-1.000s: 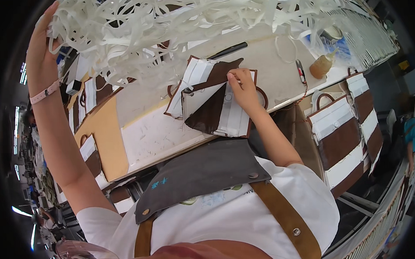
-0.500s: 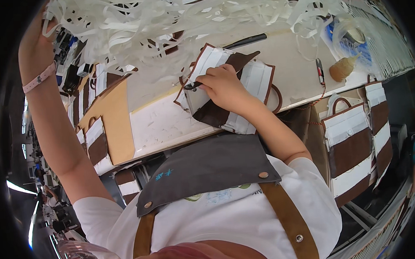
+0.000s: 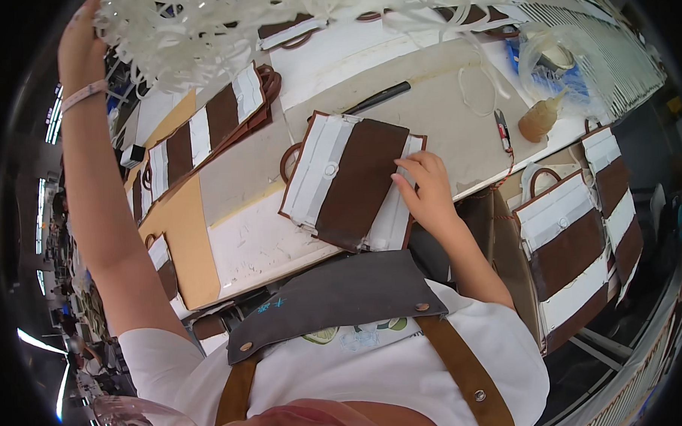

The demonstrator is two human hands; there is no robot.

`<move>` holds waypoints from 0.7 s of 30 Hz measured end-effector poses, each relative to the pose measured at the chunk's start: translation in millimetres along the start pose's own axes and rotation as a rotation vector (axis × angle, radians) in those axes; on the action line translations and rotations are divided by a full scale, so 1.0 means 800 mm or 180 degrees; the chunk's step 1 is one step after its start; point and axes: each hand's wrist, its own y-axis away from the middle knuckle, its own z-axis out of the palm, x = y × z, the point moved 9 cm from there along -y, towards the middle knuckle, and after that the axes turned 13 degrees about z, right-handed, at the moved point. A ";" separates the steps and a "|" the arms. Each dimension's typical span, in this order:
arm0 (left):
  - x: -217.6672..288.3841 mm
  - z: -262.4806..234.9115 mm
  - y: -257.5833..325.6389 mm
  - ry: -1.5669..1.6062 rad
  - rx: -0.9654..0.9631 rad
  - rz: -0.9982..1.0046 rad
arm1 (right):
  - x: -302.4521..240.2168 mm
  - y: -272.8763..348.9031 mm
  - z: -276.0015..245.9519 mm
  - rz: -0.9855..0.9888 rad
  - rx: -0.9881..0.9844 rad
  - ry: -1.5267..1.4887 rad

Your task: The person assembles a brown and white striped handbag by hand. They place white plastic strips onto the bag's surface, aligning them with the pattern, and use a hammer to secure them. The person handles multiple bag components and tools on a factory workbench.

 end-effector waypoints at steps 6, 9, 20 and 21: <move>-0.107 0.134 0.114 0.0948 0.0723 -0.0956 | 0.058 0.041 -0.016 0.0557 0.0361 0.0594; -0.077 0.232 0.181 0.0076 0.0373 -0.0829 | 0.065 0.047 -0.017 0.0543 0.0331 0.0726; 0.033 0.280 0.289 -0.0998 -0.1346 0.0488 | 0.080 0.025 -0.017 0.0949 -0.0059 0.0474; 0.047 0.267 0.301 -0.1001 -0.1452 0.0831 | 0.081 0.024 -0.018 0.0931 -0.0061 0.0048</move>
